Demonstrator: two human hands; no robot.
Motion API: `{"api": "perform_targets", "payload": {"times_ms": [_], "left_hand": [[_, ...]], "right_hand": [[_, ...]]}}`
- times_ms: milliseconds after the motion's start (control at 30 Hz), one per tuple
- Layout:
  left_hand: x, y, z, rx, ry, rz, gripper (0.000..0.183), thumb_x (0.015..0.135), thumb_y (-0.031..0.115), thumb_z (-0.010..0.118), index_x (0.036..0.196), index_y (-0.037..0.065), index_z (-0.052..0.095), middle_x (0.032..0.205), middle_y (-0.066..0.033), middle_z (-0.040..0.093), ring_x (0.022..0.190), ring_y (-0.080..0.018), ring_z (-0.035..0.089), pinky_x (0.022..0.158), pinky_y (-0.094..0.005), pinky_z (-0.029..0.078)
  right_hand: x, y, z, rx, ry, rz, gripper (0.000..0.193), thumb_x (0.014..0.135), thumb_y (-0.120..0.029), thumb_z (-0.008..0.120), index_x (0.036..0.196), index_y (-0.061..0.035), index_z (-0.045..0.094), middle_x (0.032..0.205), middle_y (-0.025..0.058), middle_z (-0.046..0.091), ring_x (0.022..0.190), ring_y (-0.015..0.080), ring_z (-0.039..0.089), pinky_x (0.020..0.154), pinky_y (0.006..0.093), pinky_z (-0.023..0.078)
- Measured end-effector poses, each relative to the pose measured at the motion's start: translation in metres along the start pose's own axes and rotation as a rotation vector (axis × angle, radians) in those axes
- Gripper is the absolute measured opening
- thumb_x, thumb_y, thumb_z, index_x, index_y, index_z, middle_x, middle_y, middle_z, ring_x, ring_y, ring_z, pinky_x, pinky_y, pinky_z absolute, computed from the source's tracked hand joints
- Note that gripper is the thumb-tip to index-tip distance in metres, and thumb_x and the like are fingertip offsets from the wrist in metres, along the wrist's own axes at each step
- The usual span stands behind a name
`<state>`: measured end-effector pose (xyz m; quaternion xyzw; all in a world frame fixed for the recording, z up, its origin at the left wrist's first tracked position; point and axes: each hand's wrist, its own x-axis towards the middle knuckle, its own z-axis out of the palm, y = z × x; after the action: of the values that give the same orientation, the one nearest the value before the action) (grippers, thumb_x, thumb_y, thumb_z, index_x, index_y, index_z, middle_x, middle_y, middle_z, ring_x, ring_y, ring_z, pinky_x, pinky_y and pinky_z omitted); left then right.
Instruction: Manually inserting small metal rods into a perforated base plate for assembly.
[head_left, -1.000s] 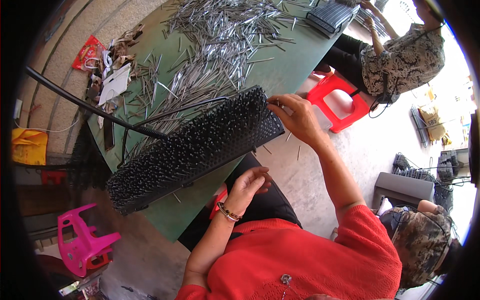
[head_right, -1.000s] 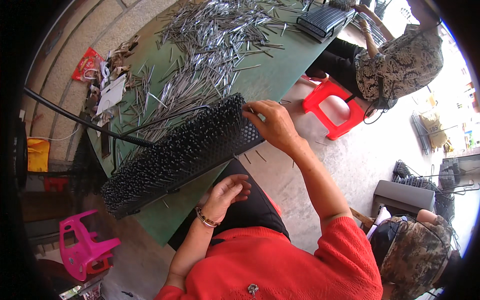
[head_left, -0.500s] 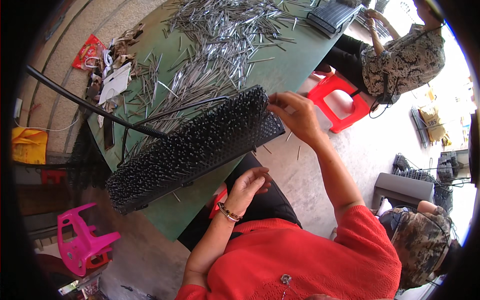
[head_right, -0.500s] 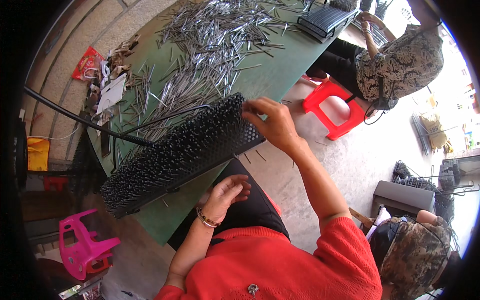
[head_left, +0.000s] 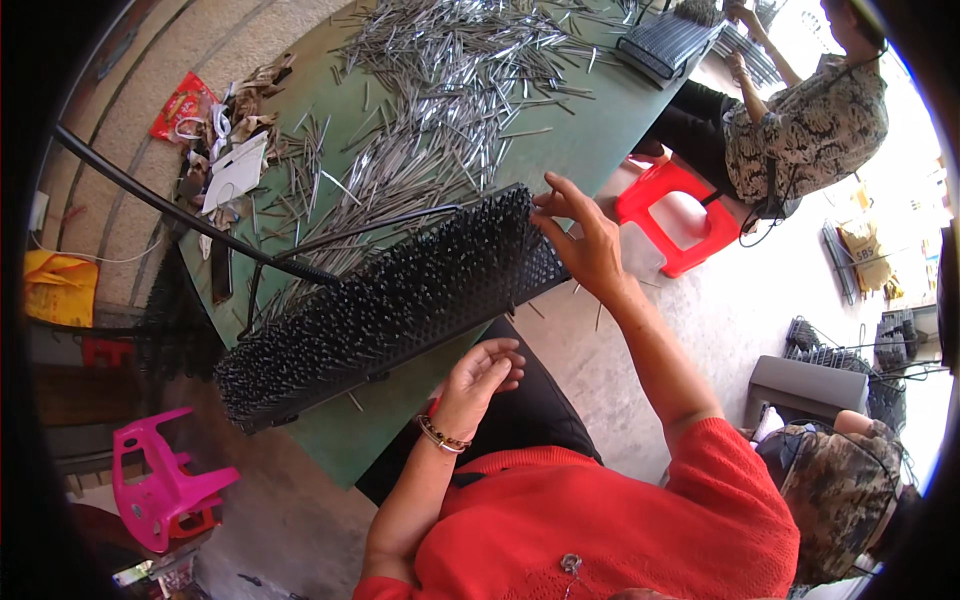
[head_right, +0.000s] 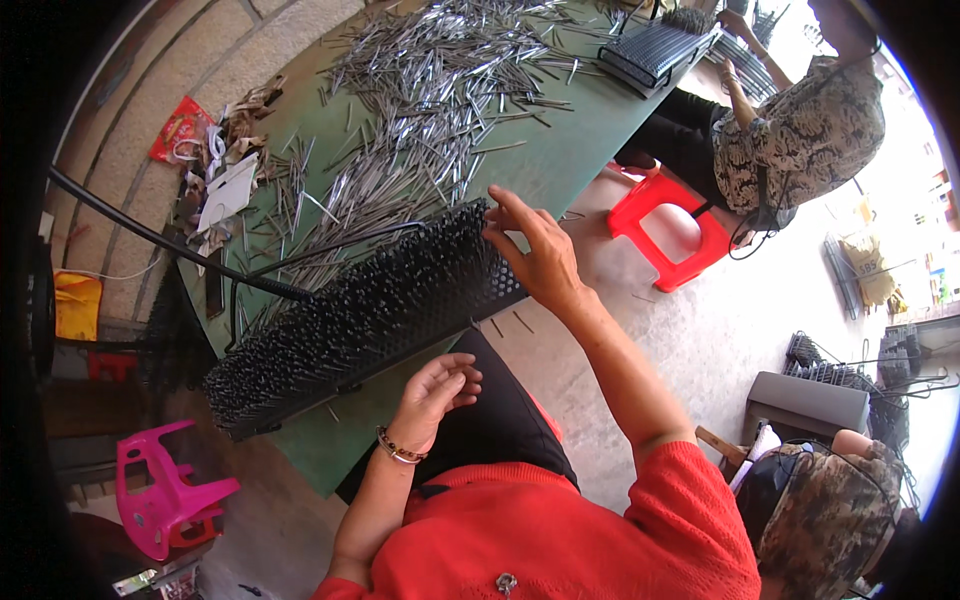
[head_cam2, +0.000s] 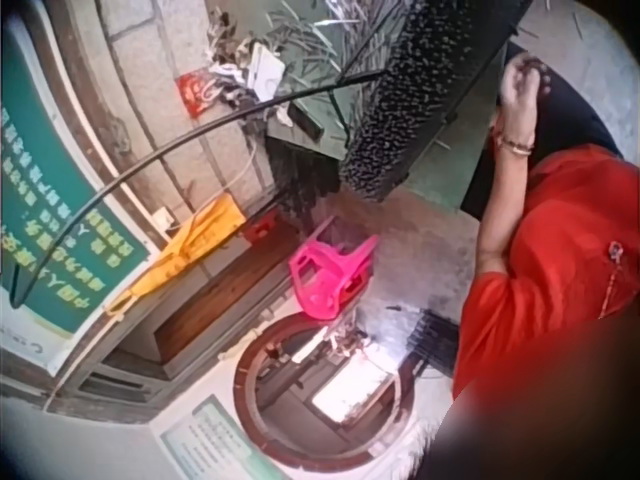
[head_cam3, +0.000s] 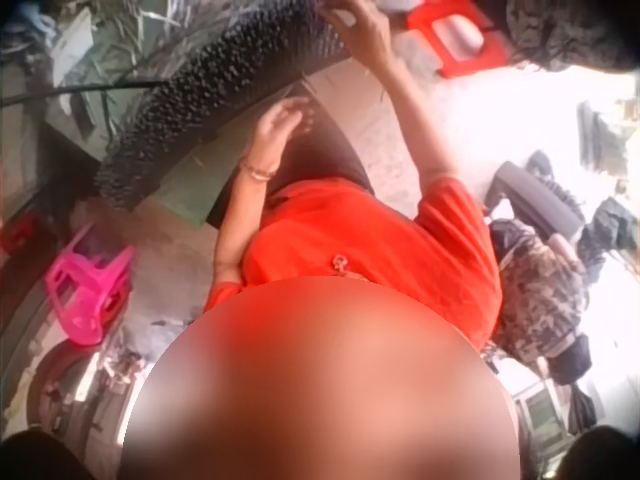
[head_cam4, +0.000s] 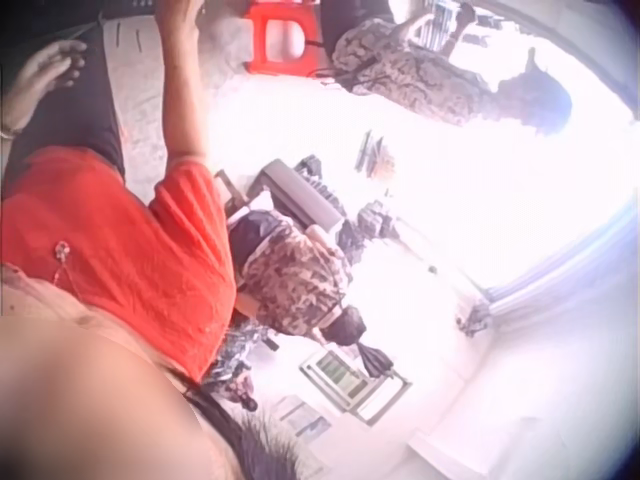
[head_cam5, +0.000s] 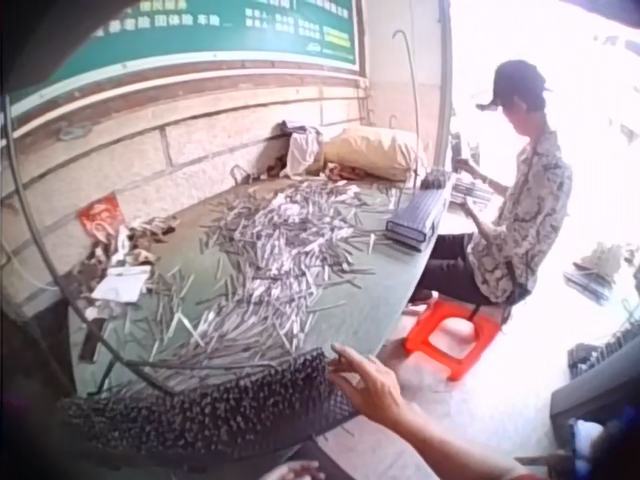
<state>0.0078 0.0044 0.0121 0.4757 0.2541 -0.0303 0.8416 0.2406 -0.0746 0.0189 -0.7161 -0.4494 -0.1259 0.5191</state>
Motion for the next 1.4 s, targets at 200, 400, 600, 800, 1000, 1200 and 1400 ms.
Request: {"api": "perform_targets", "payload": {"times_ms": [200,400,600,800,1000,1200,1400], "left_hand": [[-0.004,0.006,0.0,0.014,0.005,0.021,0.026,0.092,0.013,0.053,0.116,0.003,0.054,0.101,-0.0058,0.061,0.09,-0.0129,0.059,0.081,-0.0276,0.05],[-0.005,0.003,0.001,0.002,-0.016,0.01,0.026,0.093,0.013,0.052,0.117,0.003,0.053,0.101,-0.0055,0.061,0.09,-0.0122,0.059,0.081,-0.0272,0.05],[-0.006,0.008,0.002,0.012,-0.044,0.014,0.026,0.093,0.013,0.051,0.117,0.003,0.053,0.102,-0.0052,0.061,0.09,-0.0116,0.058,0.082,-0.0267,0.049],[-0.002,0.017,0.003,0.024,-0.042,0.017,0.025,0.094,0.012,0.051,0.116,0.001,0.052,0.101,-0.0055,0.06,0.088,-0.0108,0.058,0.079,-0.0236,0.048],[-0.003,0.046,0.011,0.097,-0.083,0.088,0.024,0.094,0.012,0.051,0.115,0.001,0.053,0.1,-0.0047,0.06,0.089,-0.0102,0.058,0.079,-0.0243,0.049],[0.039,0.158,0.03,0.331,-0.023,0.352,0.025,0.091,0.007,0.052,0.114,-0.001,0.052,0.097,-0.0044,0.059,0.087,-0.0114,0.058,0.08,-0.0275,0.05],[0.168,0.252,-0.036,1.64,0.434,0.22,0.063,0.074,0.033,0.071,0.117,-0.01,0.05,0.105,-0.0208,0.06,0.093,-0.0301,0.06,0.083,-0.0369,0.049]], "right_hand": [[0.002,0.003,0.001,-0.093,-0.067,-0.077,0.048,0.076,-0.006,0.07,0.12,-0.0087,0.053,0.091,0.0032,0.067,0.084,0.0203,0.062,0.079,0.032,0.044],[0.002,0.007,-0.003,-0.123,-0.158,-0.208,0.03,0.078,-0.006,0.067,0.107,-0.0074,0.061,0.093,0.0043,0.066,0.083,0.0201,0.061,0.077,0.0322,0.043],[0.002,0.008,-0.008,-0.145,-0.167,-0.239,0.024,0.078,-0.005,0.066,0.102,-0.0071,0.063,0.096,0.0053,0.065,0.086,0.0195,0.061,0.078,0.0333,0.043],[0.007,0.004,-0.009,-0.235,-0.248,-0.351,0.028,0.077,-0.002,0.065,0.104,-0.0073,0.063,0.099,0.0067,0.065,0.09,0.0215,0.06,0.08,0.0333,0.042],[0.01,0.026,-0.011,0.02,0.1,0.034,0.022,0.078,0.0,0.065,0.1,-0.0036,0.065,0.091,0.0118,0.066,0.082,0.025,0.062,0.071,0.0332,0.048],[0.02,0.125,0.021,-0.13,0.016,0.249,0.016,0.081,-0.008,0.063,0.096,-0.0032,0.066,0.088,0.0123,0.064,0.08,0.0283,0.06,0.073,0.0352,0.047],[0.011,0.152,0.062,-0.211,0.106,0.15,0.016,0.081,-0.011,0.062,0.094,-0.0021,0.063,0.098,0.0131,0.06,0.092,0.0323,0.055,0.082,0.0406,0.045]]}}
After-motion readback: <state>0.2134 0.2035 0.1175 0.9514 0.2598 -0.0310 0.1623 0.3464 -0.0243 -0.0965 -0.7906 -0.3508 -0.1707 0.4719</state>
